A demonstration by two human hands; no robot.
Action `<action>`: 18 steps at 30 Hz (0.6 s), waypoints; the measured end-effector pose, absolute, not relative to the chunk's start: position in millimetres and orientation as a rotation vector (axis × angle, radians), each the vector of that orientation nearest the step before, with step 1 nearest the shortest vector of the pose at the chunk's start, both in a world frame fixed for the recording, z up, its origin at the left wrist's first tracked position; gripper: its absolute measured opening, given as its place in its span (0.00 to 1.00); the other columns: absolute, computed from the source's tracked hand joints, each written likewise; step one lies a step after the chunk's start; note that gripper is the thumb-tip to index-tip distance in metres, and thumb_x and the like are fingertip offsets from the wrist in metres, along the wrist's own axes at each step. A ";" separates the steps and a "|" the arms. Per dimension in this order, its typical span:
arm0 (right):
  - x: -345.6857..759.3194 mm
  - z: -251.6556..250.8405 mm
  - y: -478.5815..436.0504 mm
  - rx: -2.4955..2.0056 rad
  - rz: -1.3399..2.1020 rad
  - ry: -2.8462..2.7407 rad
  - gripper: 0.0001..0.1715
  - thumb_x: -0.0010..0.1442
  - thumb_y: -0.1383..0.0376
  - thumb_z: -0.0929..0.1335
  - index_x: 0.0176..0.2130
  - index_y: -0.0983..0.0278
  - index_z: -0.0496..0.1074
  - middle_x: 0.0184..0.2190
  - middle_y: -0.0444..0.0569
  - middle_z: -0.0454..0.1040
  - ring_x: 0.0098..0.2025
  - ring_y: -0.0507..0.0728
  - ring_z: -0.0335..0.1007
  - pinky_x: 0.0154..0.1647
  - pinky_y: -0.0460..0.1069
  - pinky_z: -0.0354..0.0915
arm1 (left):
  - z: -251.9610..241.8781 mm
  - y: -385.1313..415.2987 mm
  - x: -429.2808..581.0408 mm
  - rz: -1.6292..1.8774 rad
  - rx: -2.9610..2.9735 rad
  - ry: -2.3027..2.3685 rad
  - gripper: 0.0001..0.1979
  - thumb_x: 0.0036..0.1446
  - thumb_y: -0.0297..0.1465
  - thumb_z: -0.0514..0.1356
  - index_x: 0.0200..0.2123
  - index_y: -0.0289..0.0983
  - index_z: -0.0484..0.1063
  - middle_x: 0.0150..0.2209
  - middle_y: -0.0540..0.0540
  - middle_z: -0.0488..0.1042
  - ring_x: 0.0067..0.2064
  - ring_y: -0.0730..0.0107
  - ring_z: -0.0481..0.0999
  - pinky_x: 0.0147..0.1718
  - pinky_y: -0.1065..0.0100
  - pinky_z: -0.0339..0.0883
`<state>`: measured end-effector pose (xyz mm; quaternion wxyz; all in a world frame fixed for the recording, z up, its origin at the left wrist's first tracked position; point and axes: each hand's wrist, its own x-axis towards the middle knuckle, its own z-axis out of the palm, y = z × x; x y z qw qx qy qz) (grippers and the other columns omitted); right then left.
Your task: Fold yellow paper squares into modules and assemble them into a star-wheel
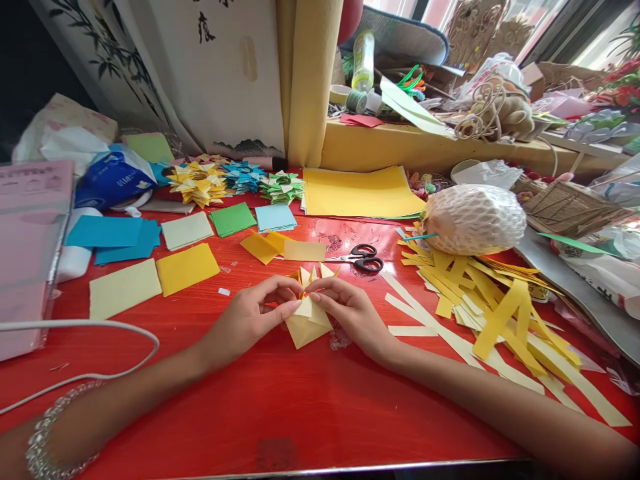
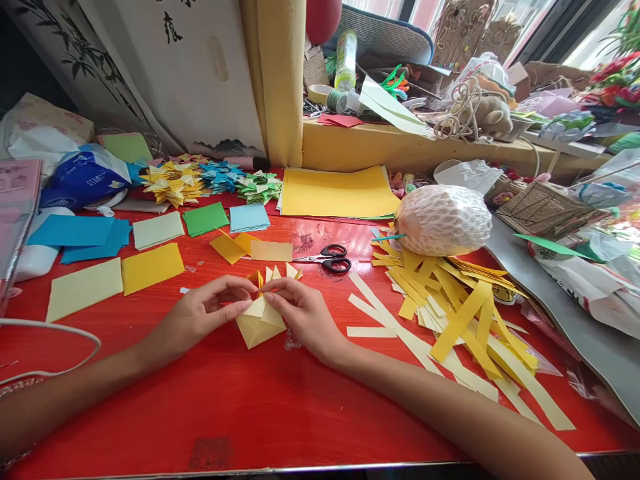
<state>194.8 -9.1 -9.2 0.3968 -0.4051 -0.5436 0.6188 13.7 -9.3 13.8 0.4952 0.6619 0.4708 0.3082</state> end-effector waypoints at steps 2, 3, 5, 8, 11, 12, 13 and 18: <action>194.4 -8.8 -9.4 -1.030 1.560 -1.406 0.13 0.57 0.58 0.64 0.40 0.62 0.69 0.20 0.40 0.63 0.20 0.47 0.54 0.19 0.42 0.50 | 11.0 -9.4 13.8 0.752 1.613 1.161 0.11 0.55 0.37 0.55 0.39 0.40 0.70 0.36 0.50 0.74 0.40 0.67 0.72 0.36 0.73 0.66; 194.3 -8.7 -9.3 -1.033 1.567 -1.389 0.13 0.57 0.58 0.64 0.41 0.62 0.69 0.22 0.41 0.64 0.22 0.47 0.56 0.20 0.42 0.53 | 10.7 -9.6 13.5 0.762 1.626 1.180 0.10 0.55 0.37 0.55 0.38 0.40 0.71 0.37 0.50 0.74 0.40 0.67 0.72 0.36 0.73 0.65; 194.2 -8.7 -8.8 -1.032 1.588 -1.336 0.13 0.57 0.58 0.64 0.41 0.62 0.69 0.27 0.43 0.69 0.28 0.49 0.63 0.26 0.43 0.59 | 11.5 -10.0 12.1 0.808 1.656 1.230 0.10 0.56 0.37 0.55 0.38 0.41 0.72 0.39 0.50 0.74 0.42 0.66 0.71 0.38 0.73 0.64; 194.2 -9.3 -7.8 -1.011 1.600 -1.309 0.12 0.57 0.59 0.64 0.37 0.62 0.72 0.31 0.45 0.71 0.35 0.51 0.67 0.34 0.44 0.63 | 13.5 -10.2 9.7 0.842 1.726 1.267 0.11 0.57 0.36 0.54 0.40 0.41 0.73 0.40 0.49 0.73 0.43 0.67 0.71 0.39 0.73 0.62; 194.5 -10.1 -7.4 -1.002 1.595 -1.306 0.12 0.57 0.59 0.64 0.36 0.62 0.73 0.31 0.44 0.72 0.34 0.51 0.67 0.34 0.44 0.63 | 12.3 -10.2 7.6 0.810 1.830 1.241 0.13 0.58 0.35 0.53 0.43 0.42 0.73 0.39 0.49 0.72 0.41 0.68 0.70 0.37 0.73 0.62; 194.6 -10.3 -7.3 -0.997 1.596 -1.300 0.12 0.57 0.59 0.64 0.37 0.62 0.73 0.31 0.44 0.72 0.34 0.51 0.67 0.34 0.44 0.63 | 11.2 -10.1 6.9 0.806 1.868 1.224 0.13 0.58 0.35 0.53 0.44 0.42 0.72 0.38 0.48 0.72 0.40 0.69 0.70 0.37 0.74 0.62; 194.7 -10.5 -7.2 -0.992 1.597 -1.296 0.12 0.57 0.59 0.64 0.37 0.62 0.73 0.31 0.45 0.72 0.34 0.51 0.67 0.35 0.44 0.63 | 9.8 -9.9 6.3 0.809 1.908 1.203 0.13 0.58 0.34 0.53 0.45 0.42 0.72 0.38 0.48 0.71 0.40 0.70 0.70 0.37 0.74 0.62; 195.3 -11.0 -6.6 -0.995 1.610 -1.285 0.12 0.57 0.60 0.65 0.37 0.63 0.74 0.31 0.45 0.72 0.34 0.51 0.67 0.34 0.44 0.62 | 3.0 -8.1 3.7 0.874 2.112 1.086 0.14 0.59 0.29 0.52 0.47 0.42 0.71 0.36 0.48 0.71 0.38 0.72 0.70 0.36 0.75 0.63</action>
